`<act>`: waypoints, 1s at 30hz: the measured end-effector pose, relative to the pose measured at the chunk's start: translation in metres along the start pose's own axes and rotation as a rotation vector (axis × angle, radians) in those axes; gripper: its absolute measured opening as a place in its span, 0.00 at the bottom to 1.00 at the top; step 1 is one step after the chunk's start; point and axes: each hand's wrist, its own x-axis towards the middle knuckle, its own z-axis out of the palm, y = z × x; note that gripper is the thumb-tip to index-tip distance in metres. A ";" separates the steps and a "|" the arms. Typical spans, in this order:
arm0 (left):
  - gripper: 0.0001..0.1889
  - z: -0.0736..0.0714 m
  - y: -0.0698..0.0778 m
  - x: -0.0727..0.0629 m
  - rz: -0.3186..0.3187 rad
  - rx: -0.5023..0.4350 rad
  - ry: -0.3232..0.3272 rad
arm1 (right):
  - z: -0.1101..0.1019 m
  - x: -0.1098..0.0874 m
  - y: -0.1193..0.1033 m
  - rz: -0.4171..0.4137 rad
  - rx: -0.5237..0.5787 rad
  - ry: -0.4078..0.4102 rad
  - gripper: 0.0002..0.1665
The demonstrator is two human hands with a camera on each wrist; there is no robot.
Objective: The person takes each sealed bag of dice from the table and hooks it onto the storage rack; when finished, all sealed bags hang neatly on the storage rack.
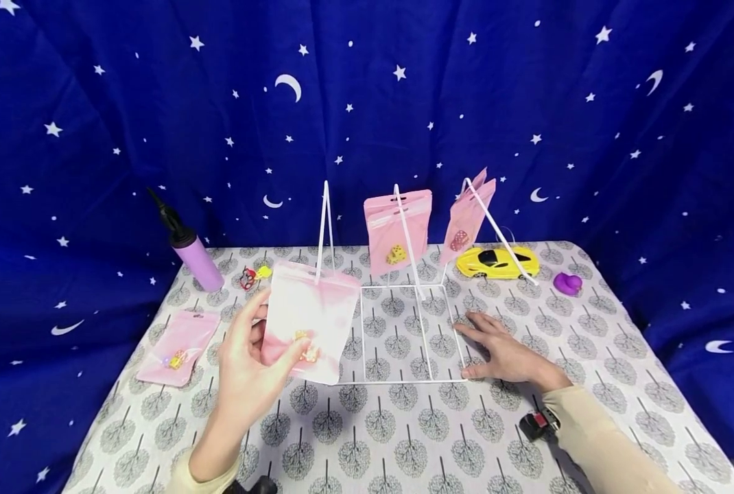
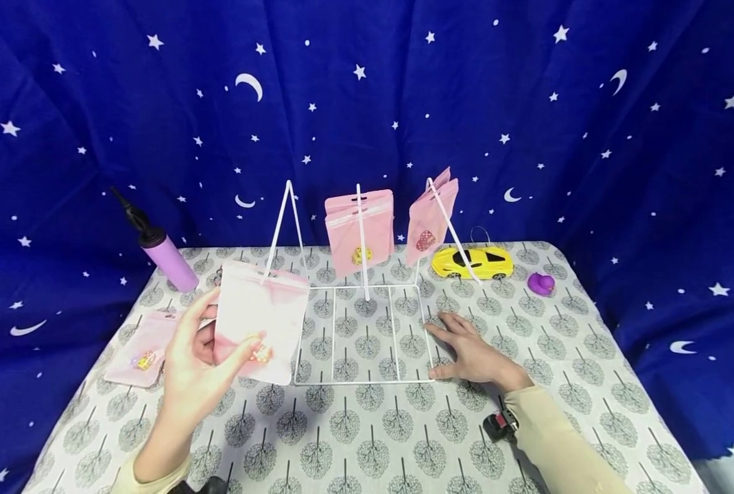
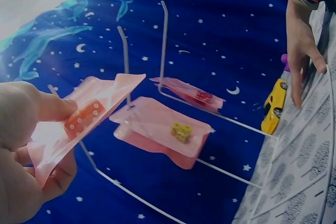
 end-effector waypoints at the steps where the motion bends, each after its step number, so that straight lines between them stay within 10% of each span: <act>1: 0.46 0.002 -0.002 0.001 -0.008 0.000 0.005 | 0.000 0.000 0.000 -0.001 -0.002 0.000 0.58; 21: 0.41 0.051 -0.057 0.052 -0.088 -0.014 0.187 | 0.000 -0.001 0.001 0.006 0.009 0.000 0.58; 30: 0.39 0.069 -0.081 0.078 0.003 0.019 0.215 | 0.000 -0.002 -0.001 0.026 0.013 -0.012 0.59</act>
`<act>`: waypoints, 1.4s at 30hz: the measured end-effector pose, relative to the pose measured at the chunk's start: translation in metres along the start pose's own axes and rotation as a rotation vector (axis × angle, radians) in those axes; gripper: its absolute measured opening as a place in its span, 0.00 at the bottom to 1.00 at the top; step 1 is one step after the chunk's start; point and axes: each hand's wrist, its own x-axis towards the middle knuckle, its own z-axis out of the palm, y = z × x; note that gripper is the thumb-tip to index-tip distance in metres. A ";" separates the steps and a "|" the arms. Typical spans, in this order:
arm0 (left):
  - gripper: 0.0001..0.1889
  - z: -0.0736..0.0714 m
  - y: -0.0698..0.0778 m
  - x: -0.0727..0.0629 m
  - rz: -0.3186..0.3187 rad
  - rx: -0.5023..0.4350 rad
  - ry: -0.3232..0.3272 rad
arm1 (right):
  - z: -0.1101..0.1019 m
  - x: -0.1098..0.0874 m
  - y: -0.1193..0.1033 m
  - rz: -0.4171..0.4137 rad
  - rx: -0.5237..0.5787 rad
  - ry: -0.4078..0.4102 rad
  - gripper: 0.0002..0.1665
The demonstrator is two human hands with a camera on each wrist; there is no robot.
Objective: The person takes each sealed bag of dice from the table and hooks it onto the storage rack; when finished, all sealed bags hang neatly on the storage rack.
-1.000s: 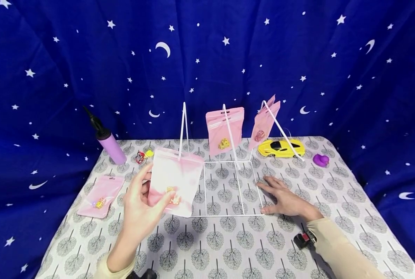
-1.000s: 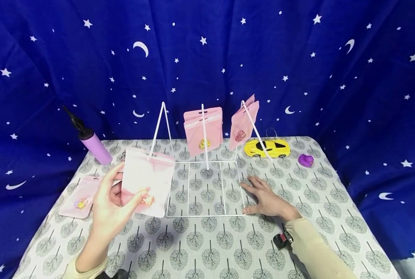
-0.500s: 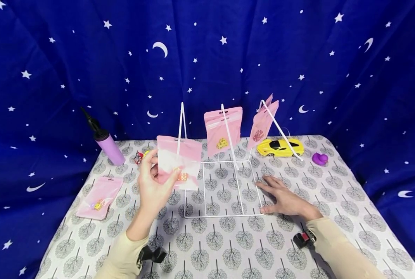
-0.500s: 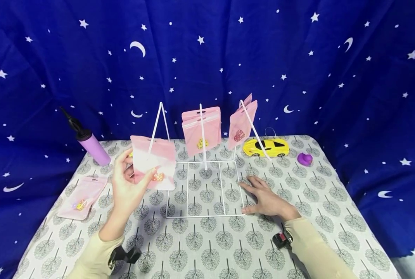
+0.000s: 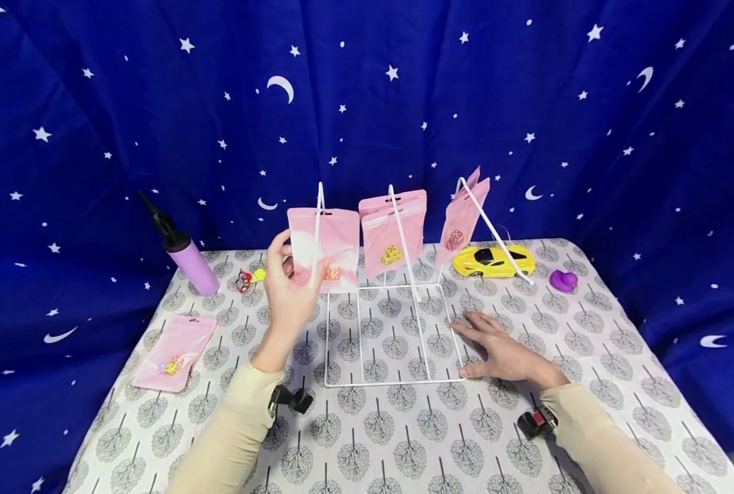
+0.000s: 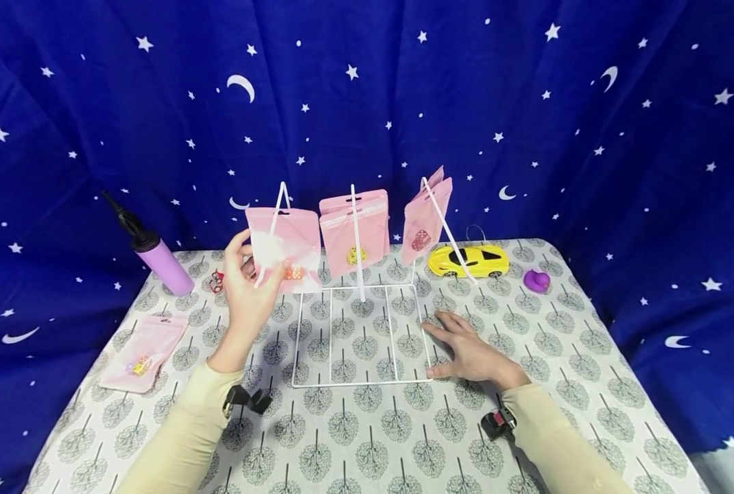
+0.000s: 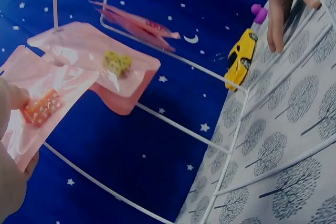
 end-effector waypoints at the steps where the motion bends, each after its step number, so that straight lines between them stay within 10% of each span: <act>1: 0.39 0.002 -0.002 0.002 0.014 -0.003 0.003 | 0.000 0.000 0.000 -0.001 0.001 0.003 0.59; 30: 0.41 0.022 -0.042 0.023 0.069 0.033 0.078 | 0.001 0.001 0.002 -0.011 -0.010 0.006 0.59; 42: 0.34 0.009 -0.058 0.017 -0.026 -0.120 -0.050 | 0.001 0.000 0.001 -0.001 0.002 0.003 0.59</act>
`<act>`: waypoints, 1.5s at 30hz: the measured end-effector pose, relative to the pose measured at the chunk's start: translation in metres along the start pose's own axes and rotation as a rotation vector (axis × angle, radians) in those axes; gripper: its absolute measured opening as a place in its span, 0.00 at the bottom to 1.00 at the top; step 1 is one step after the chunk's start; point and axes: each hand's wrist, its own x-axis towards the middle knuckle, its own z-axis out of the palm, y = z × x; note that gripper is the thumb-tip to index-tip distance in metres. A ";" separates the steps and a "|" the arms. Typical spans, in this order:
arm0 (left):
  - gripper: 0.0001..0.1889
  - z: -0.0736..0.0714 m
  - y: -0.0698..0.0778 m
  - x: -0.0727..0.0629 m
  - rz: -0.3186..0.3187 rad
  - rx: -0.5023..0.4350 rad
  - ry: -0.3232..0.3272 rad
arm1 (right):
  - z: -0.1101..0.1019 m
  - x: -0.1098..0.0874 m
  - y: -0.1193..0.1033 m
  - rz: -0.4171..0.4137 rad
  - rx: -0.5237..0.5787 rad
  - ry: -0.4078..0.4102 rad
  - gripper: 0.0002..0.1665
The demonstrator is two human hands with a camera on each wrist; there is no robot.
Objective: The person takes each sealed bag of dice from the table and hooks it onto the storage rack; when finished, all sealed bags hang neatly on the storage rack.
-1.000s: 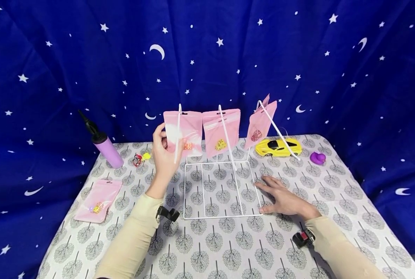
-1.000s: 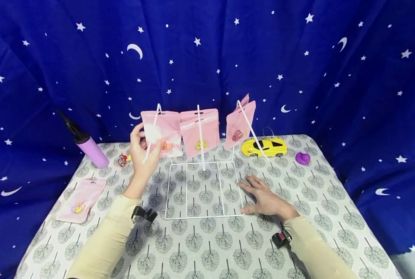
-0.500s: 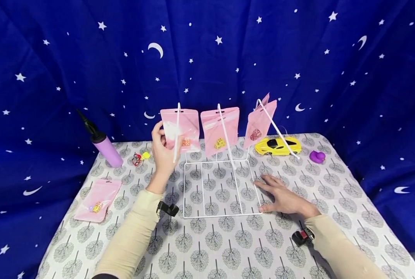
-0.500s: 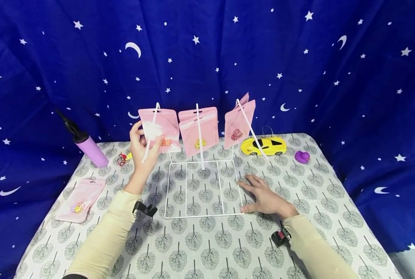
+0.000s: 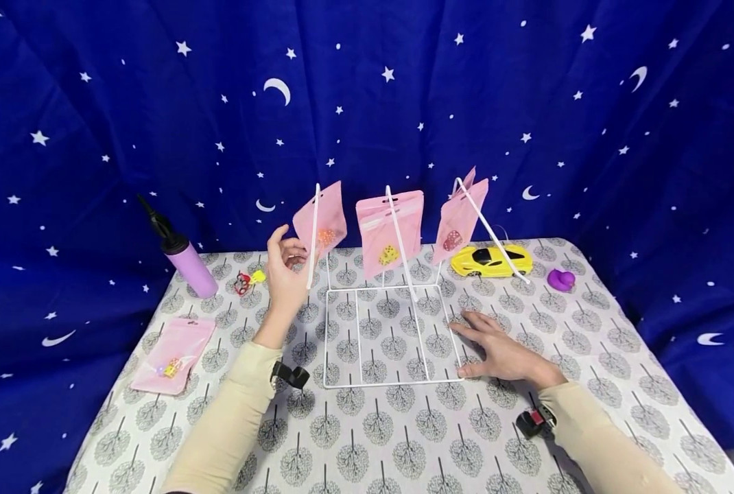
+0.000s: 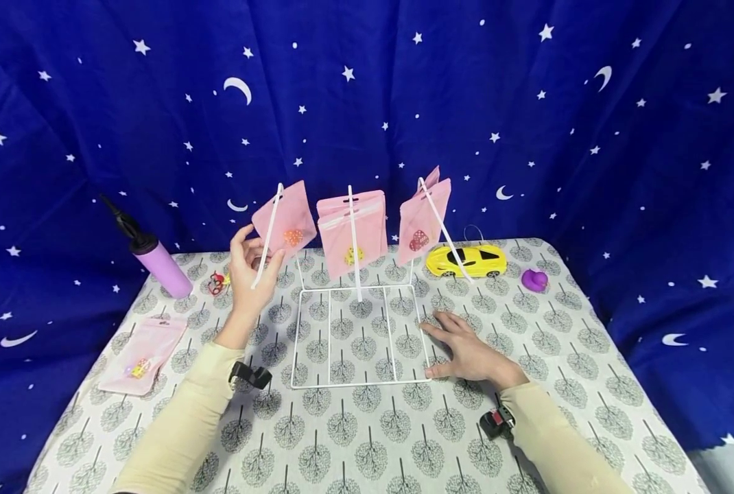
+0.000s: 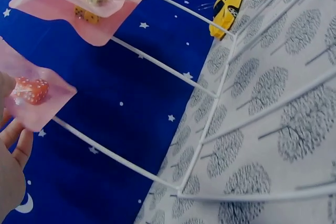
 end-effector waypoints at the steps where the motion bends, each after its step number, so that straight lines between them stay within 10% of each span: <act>1: 0.33 -0.002 -0.002 -0.001 -0.003 0.004 -0.008 | 0.000 0.000 0.000 0.000 0.000 0.000 0.59; 13: 0.24 -0.044 0.027 -0.019 -0.019 0.178 -0.103 | -0.001 -0.001 -0.001 -0.004 0.002 0.004 0.59; 21: 0.27 -0.090 -0.009 -0.030 -0.049 0.294 -0.113 | -0.003 -0.001 -0.001 -0.006 -0.001 0.008 0.59; 45: 0.30 -0.221 -0.013 -0.066 -0.230 0.577 -0.076 | -0.001 -0.001 0.000 -0.019 0.002 0.013 0.59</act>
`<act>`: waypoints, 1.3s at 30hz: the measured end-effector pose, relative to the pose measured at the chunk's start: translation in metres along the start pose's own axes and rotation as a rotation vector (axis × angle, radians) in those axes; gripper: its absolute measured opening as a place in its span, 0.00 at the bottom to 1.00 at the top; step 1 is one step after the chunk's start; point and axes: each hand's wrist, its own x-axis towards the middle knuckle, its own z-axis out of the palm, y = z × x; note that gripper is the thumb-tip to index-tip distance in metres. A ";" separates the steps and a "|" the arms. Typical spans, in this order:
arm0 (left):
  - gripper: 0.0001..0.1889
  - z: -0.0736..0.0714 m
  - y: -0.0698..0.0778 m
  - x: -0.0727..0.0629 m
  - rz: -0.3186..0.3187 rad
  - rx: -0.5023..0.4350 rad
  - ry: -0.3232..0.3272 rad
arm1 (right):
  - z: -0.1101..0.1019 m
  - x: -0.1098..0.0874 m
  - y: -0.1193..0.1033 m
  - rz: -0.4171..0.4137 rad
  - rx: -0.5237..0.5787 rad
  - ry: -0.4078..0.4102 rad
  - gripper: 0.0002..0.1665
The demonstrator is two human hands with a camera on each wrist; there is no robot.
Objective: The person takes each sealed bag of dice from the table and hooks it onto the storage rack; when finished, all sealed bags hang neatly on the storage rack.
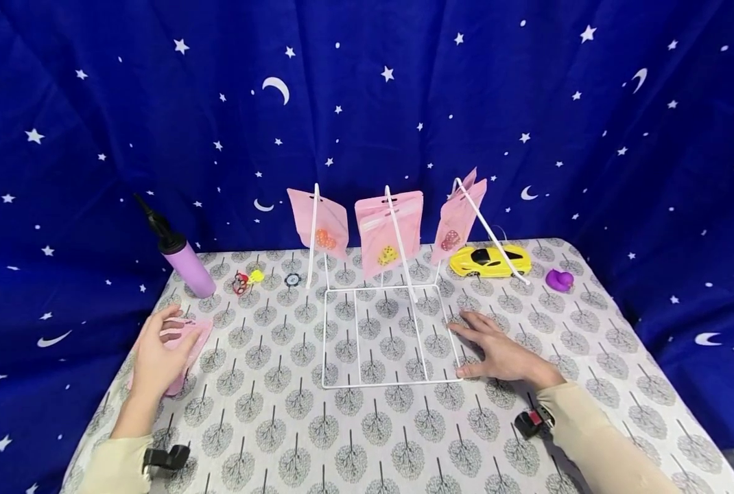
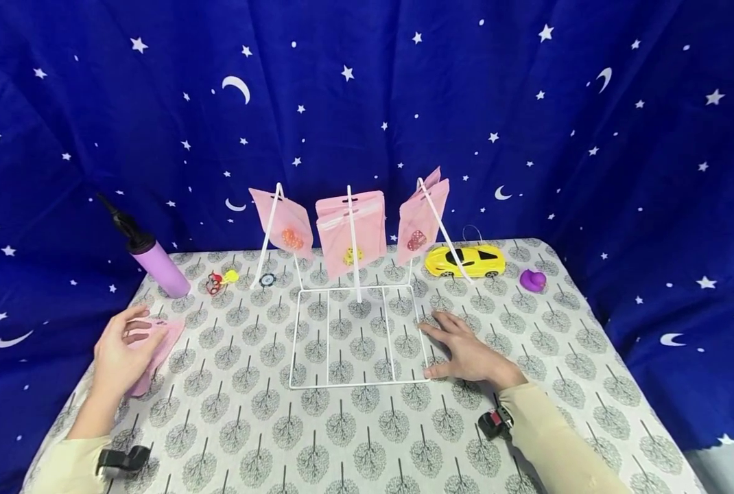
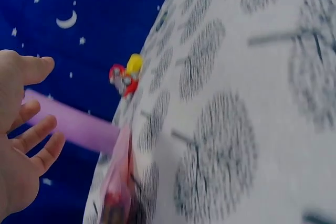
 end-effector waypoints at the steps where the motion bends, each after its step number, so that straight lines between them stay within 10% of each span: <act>1: 0.30 -0.003 -0.003 -0.002 0.010 0.019 0.001 | 0.000 0.000 0.000 0.002 0.001 -0.002 0.59; 8: 0.27 -0.025 -0.023 -0.012 -0.006 0.179 -0.009 | 0.000 0.000 -0.001 0.003 -0.003 0.002 0.59; 14: 0.26 -0.039 -0.036 -0.019 -0.051 0.318 -0.159 | 0.000 0.000 -0.001 0.008 -0.003 -0.007 0.59; 39: 0.47 -0.047 -0.046 -0.019 -0.333 0.431 -0.357 | 0.002 0.000 0.002 -0.005 -0.001 0.001 0.59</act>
